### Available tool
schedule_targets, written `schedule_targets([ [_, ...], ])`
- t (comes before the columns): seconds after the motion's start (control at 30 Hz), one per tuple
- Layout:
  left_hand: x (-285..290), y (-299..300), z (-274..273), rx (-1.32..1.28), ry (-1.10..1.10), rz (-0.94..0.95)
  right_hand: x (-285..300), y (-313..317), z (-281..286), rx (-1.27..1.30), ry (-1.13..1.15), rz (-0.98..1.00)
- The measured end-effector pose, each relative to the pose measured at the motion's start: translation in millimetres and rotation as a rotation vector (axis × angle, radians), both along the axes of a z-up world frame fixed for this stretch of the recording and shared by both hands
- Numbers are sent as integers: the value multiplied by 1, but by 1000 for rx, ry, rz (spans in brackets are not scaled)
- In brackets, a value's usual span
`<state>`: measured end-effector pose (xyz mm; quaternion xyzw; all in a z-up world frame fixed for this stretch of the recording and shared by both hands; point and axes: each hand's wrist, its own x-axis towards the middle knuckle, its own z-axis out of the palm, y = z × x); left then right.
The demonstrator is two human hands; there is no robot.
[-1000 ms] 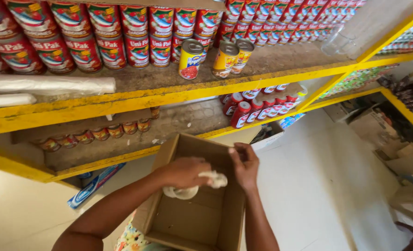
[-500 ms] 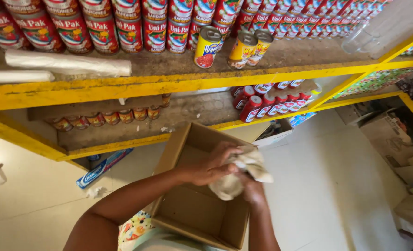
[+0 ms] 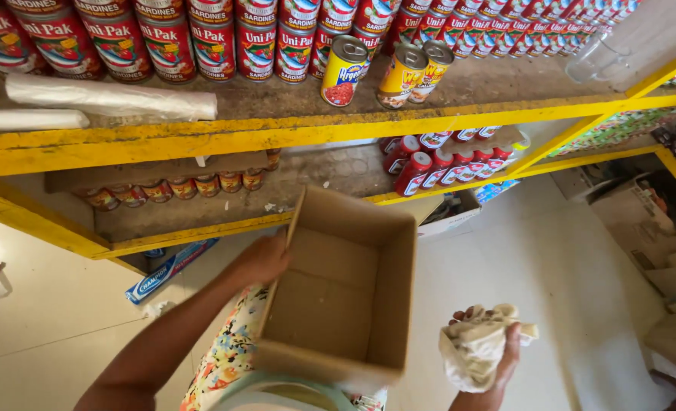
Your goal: Wiping dust off canned goods with a cloth and organizing them on shelves and into a box.
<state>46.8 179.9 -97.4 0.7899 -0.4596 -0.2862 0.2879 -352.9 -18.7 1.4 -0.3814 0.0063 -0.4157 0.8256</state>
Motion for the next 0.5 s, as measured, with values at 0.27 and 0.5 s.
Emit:
schedule_targets([
  [0.27,58,-100,16,-37,-74,170,-9,-11,-70,430,630,-459],
  [0.5,111,-181,-71,-144,-139,198,46,-2,-40,340,721,-387],
])
